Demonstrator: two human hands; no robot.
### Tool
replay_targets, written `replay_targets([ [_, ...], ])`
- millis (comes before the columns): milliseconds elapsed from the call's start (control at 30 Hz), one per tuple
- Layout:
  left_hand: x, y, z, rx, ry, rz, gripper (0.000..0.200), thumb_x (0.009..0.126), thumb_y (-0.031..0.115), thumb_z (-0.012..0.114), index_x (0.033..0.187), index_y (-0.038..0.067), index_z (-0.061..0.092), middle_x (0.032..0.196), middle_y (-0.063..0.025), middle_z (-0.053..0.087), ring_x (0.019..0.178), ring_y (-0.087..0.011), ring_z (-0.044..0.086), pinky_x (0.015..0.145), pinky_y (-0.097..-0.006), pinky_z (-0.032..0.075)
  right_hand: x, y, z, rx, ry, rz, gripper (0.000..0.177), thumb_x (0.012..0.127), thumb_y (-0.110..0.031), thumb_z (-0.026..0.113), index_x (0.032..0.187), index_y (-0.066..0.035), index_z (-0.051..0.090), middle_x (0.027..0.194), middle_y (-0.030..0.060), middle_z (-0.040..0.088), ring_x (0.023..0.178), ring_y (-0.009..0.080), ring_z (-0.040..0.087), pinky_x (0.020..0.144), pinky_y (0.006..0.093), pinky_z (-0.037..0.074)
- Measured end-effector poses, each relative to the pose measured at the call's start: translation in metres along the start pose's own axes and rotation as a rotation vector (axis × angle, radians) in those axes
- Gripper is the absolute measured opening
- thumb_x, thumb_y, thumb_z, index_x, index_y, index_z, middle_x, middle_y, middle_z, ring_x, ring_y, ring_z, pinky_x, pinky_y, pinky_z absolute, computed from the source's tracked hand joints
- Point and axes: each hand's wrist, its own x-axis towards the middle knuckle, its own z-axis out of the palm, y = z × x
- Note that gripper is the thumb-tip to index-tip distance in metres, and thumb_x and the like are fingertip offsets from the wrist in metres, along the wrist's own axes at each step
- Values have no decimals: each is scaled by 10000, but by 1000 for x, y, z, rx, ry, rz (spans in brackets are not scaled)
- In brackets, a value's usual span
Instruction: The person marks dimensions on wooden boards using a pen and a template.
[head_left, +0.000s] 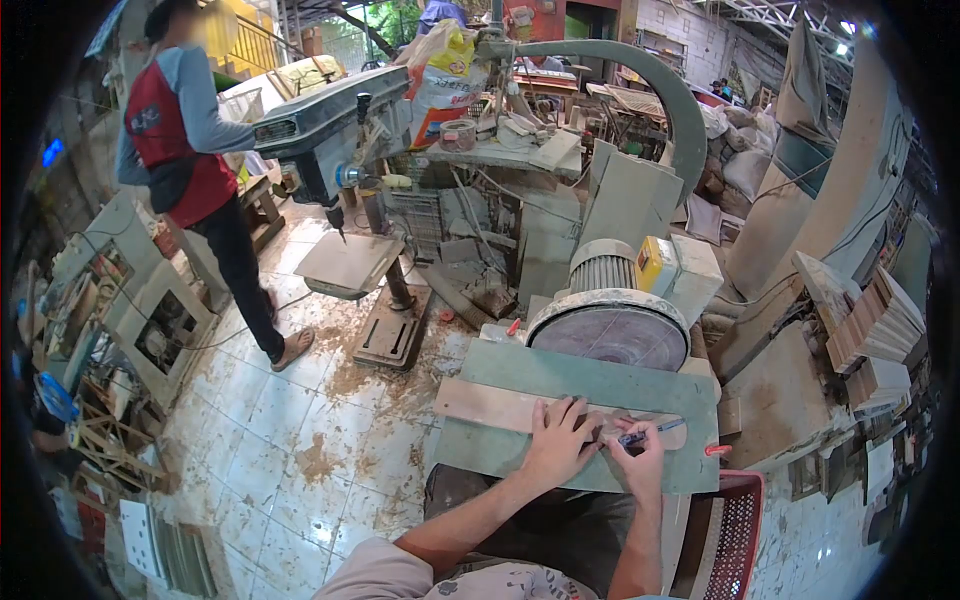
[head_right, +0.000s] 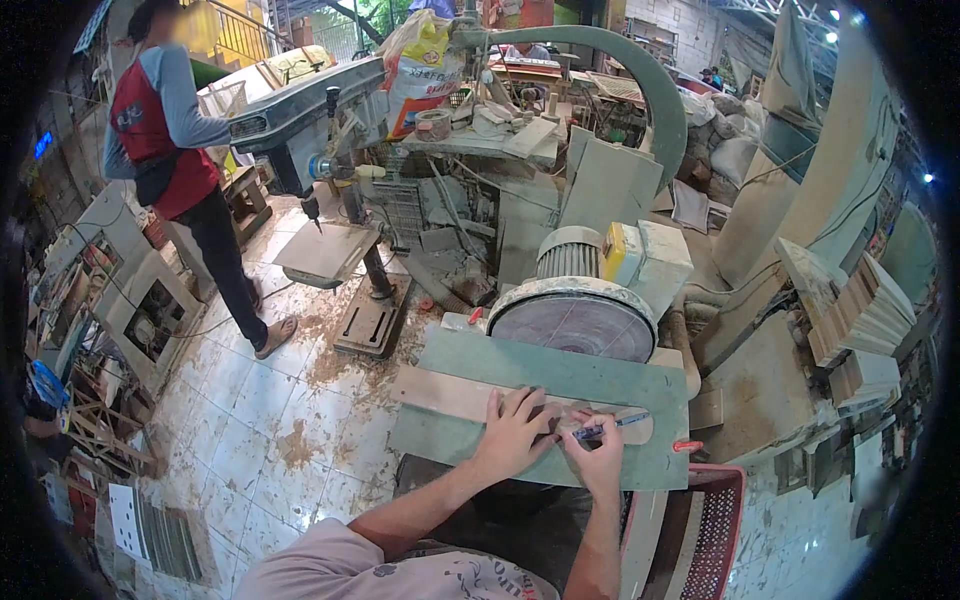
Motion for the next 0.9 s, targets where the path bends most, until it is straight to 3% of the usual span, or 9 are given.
replay_targets([
  [567, 0, 1, -1, 3, 0, 0, 496, 831, 344, 682, 1277, 196, 520, 1368, -131, 439, 1320, -337, 365, 1042, -670, 213, -1, -8, 2, 12, -8, 27, 315, 744, -38, 763, 905, -21, 492, 1071, 167, 647, 1056, 229, 584, 929, 356, 441],
  [667, 0, 0, 0, -3, 5, -1, 493, 834, 346, 679, 1277, 198, 519, 1368, -130, 440, 1320, -336, 365, 1039, -673, 213, 0, -6, 2, -64, -9, -42, 315, 743, -41, 765, 903, -19, 494, 1080, 171, 647, 1037, 217, 594, 906, 349, 455],
  [900, 1, 0, -5, -51, 36, 31, 469, 827, 317, 683, 1241, 155, 535, 1338, -124, 474, 1295, -320, 392, 1055, -641, 228, 0, -4, 2, -34, 6, -31, 306, 740, -47, 765, 897, -16, 505, 1053, 167, 655, 1020, 216, 600, 905, 357, 454],
])
